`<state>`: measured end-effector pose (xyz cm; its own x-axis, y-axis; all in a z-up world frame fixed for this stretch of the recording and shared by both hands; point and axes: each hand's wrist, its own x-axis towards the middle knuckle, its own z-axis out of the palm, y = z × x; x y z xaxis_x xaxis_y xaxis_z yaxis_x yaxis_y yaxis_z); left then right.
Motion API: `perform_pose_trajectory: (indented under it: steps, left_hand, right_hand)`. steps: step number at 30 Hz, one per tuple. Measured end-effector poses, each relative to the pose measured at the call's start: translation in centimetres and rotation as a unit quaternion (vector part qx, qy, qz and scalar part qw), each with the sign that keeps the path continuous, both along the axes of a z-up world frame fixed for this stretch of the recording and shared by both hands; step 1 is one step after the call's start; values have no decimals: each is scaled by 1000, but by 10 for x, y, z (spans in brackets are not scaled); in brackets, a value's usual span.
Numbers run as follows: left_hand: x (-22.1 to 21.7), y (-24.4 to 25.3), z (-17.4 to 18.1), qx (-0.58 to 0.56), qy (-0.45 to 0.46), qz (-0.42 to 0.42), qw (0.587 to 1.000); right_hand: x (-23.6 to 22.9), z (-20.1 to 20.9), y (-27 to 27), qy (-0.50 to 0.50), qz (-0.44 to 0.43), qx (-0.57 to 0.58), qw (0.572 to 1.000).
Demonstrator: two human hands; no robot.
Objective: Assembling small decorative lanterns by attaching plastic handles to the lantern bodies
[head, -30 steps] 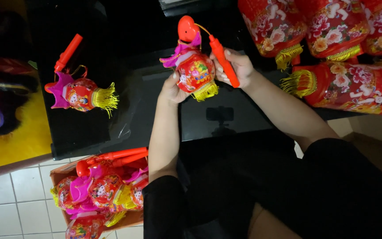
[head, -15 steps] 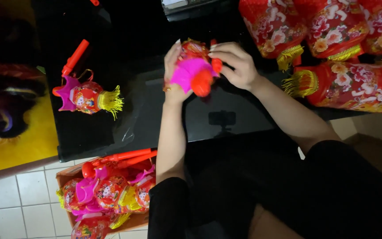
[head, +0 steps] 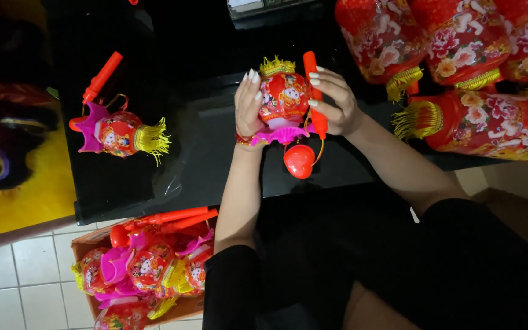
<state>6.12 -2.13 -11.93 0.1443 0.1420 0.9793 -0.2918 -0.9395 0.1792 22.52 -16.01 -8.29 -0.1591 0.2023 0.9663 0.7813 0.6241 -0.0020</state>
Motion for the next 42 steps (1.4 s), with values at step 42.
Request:
perform_pose_trajectory:
  steps: [42]
  left_hand:
    - [26,-51,8,-581,156,-116,790]
  right_hand:
    - [26,-19,-5,532,290,-518,604]
